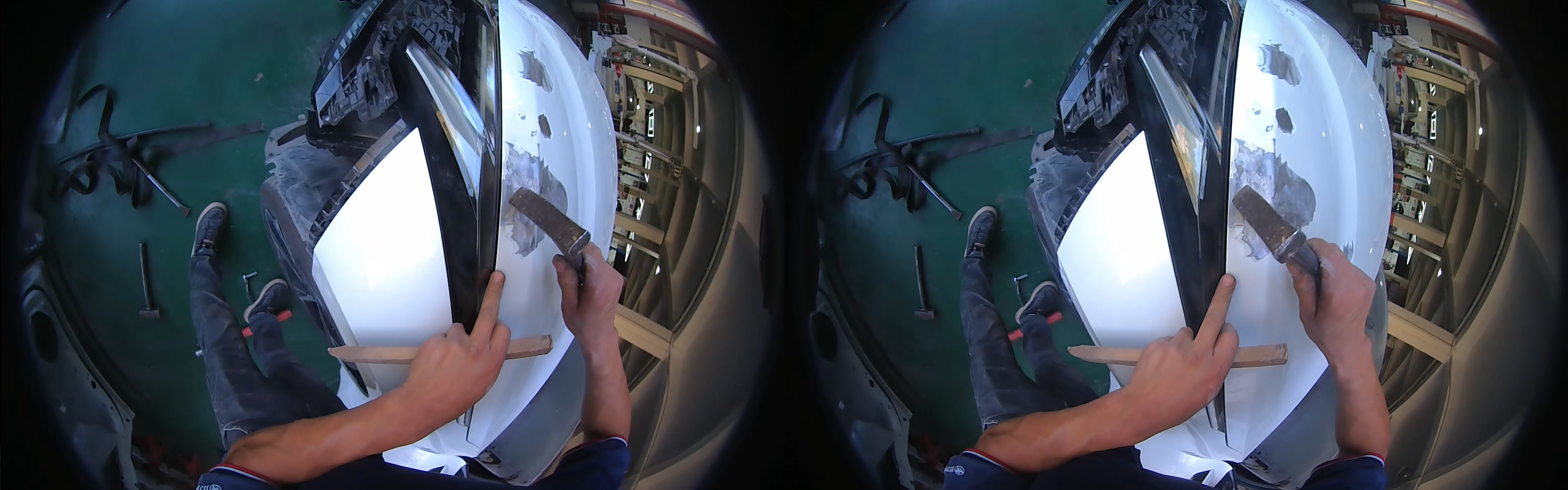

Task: The person walks through a workshop and uses a hammer and wooden block to tap and align the front bumper and fender of a white car. They repeatedly tap along panel gaps and inspect the alignment by hand.

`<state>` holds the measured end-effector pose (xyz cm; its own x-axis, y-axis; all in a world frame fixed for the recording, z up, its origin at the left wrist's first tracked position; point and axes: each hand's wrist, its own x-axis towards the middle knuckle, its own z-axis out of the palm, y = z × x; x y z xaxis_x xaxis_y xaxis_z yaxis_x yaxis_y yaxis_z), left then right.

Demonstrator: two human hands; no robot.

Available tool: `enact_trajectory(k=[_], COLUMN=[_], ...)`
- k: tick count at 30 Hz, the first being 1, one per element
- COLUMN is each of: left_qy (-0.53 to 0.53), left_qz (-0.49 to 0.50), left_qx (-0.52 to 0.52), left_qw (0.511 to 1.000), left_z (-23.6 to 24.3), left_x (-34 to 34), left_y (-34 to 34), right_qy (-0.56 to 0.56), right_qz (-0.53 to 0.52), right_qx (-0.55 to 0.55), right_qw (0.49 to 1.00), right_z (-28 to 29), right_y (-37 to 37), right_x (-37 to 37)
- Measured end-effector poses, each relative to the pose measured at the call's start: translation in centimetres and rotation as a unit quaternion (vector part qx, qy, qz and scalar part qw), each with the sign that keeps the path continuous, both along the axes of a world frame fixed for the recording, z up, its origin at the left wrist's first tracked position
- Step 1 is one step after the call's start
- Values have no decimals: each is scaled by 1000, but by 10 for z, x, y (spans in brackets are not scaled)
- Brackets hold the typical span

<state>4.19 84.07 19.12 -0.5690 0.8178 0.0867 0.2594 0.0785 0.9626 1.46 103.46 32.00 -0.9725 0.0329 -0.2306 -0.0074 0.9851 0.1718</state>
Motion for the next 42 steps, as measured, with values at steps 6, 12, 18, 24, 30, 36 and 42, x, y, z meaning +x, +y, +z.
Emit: enact_trajectory(k=[6, 12, 18, 24, 30, 36, 42], left_qy=[19, 36, 35, 38, 52, 47, 48], left_qz=[37, 36, 43, 47, 69, 68, 69], left_qx=[-3, -6, -6, -4, -2, -6, -5], left_qw=[999, 999, 998, 998, 996, 997, 996], left_z=[-3, -6, -7, -8, -8, -8, -8], left_x=[-7, -8, -9, -9, -9, -8, -10], left_y=[8, 7, 7, 7, 9, 10, 8], right_qy=[4, -28, -31, -9, -56, 78, -36], right_qz=[18, 31, 39, 53, 33, 49, 25], right_qx=[13, 13, 13, -16, 29, -72, -3], right_qw=[1000, 999, 999, 998, 997, 993, 999], right_z=[-3, -7, -12, -3, -6, -3, -5], right_y=[7, 8, 9, 8, 11, 10, 13], right_x=[-1, -4, -7, -2, -1, 2, 0])
